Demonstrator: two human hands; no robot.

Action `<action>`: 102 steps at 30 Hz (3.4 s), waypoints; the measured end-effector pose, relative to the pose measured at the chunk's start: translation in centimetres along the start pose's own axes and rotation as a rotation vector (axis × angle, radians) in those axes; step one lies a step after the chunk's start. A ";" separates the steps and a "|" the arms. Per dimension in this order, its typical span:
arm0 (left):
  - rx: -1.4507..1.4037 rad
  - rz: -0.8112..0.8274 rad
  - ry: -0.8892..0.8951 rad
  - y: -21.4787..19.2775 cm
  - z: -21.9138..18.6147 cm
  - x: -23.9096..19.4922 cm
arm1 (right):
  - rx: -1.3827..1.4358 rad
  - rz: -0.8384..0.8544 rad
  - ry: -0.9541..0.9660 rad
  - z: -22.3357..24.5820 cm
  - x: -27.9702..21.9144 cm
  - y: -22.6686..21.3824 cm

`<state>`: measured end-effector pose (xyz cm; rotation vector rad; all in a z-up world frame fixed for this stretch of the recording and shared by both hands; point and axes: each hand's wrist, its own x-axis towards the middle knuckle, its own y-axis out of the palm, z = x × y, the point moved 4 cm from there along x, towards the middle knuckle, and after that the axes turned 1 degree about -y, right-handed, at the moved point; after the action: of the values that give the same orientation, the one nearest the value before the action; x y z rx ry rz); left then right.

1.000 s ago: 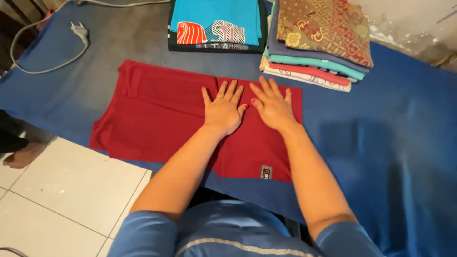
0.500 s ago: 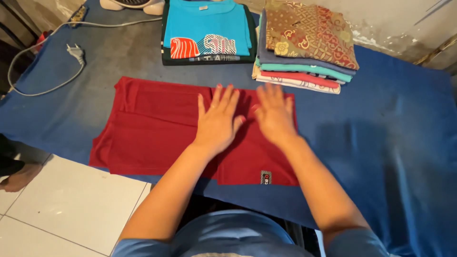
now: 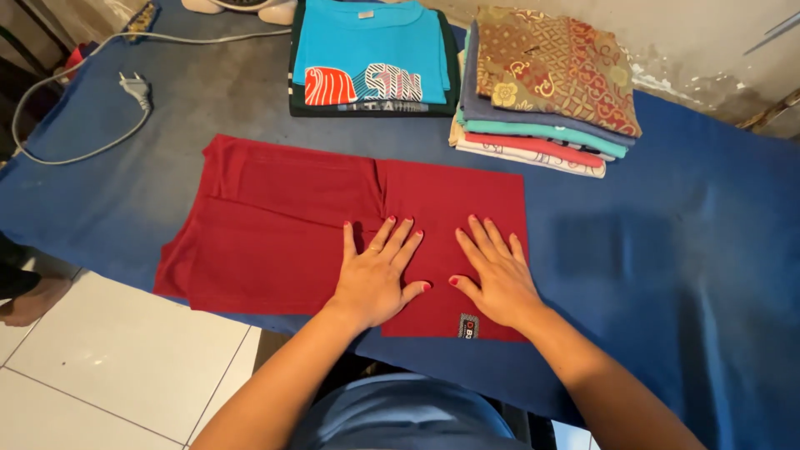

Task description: Folding a patterned cloth and a red t-shirt on a folding table

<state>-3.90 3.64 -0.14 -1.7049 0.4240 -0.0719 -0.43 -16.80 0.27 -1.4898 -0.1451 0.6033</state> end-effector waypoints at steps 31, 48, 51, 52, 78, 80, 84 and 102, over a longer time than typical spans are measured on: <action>-0.104 -0.203 -0.210 -2.2 1.7 8.6 | 0.072 -0.132 0.388 -6.3 8.1 -2.5; -0.045 -0.084 0.084 1.0 -0.8 -0.5 | 0.056 -0.284 0.040 -6.7 -4.2 4.2; -0.069 -0.170 0.084 1.8 -0.8 -0.3 | -0.178 -0.640 0.185 -8.5 -4.4 5.3; -0.066 -0.178 0.072 1.8 -0.7 -0.3 | -0.178 -0.647 0.171 -9.0 -4.2 6.2; -2.489 -0.285 -0.256 9.6 24.8 9.0 | 0.824 -0.295 -0.320 22.3 12.4 -5.5; -2.485 -0.304 -0.262 10.2 26.4 8.9 | 0.739 -0.341 -0.415 23.1 12.2 -6.0; -2.508 -0.285 -0.240 1.6 24.0 2.1 | 0.558 -0.511 -0.593 23.4 11.2 -7.0; -0.486 -0.610 -0.443 -5.0 29.3 -3.5 | -0.032 0.029 -0.404 23.9 15.3 -2.3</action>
<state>2.36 32.89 -0.01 -2.2063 -0.4542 -0.0322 2.45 11.52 0.78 -1.3875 -0.4476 0.9254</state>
